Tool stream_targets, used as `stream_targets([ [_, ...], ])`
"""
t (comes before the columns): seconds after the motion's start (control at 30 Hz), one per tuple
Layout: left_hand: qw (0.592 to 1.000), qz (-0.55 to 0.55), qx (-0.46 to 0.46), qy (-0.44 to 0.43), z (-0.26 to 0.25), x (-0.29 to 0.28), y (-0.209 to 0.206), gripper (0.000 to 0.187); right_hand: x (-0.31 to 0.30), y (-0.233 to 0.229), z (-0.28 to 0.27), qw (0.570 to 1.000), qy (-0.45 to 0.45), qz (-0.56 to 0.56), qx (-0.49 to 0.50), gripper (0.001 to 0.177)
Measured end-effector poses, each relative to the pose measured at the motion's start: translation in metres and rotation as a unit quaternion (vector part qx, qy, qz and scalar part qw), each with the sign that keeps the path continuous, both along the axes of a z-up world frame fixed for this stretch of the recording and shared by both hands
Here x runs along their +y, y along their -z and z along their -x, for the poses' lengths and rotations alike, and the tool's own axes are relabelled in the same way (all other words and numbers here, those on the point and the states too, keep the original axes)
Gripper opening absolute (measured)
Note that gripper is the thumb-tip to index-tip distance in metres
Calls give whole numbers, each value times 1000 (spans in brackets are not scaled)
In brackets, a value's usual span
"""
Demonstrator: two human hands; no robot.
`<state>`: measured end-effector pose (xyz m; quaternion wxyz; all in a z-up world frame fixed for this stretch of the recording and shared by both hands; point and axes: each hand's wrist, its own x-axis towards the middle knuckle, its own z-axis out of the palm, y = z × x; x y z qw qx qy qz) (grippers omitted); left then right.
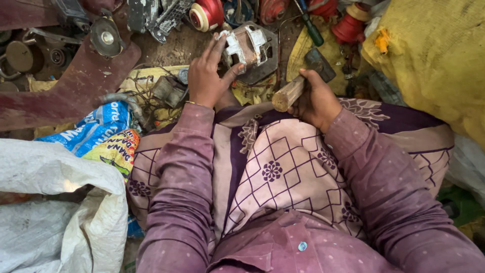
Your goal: The person sits on the floor and uses a hammer and a screwdriver to work on a metal part. They repeatedly strike the part with the hammer and use the screwdriver to pry or adjust components within the part.
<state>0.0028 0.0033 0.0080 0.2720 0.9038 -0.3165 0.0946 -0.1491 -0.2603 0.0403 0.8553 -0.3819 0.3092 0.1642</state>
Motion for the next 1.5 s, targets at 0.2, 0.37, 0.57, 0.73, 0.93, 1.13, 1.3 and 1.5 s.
stream_targets([
  [0.2,971,179,157,4,-7,18,1,76,0,1,0,1000,-2,-10,11,46],
  [0.37,943,256,210,40,-11,27,0,71,-1,8,0,1000,-7,-24,-12,44],
  [0.57,951,251,169,69,-9,24,-1,71,-2,17,-2,1000,0,-23,18,44],
  [0.73,959,232,150,68,-9,23,-5,72,-2,14,-2,1000,-6,-18,15,43],
  [0.93,956,233,161,70,-8,22,-7,72,0,9,-1,1000,-3,-5,11,38],
  [1.13,965,212,146,57,-7,22,-8,73,0,8,0,1000,-6,-10,7,41],
  [1.3,972,187,136,47,-7,24,-5,75,0,8,0,1000,-4,-4,8,41],
  [1.5,1000,-7,8,18,-7,15,2,82,1,8,-2,1000,-4,-4,5,40],
])
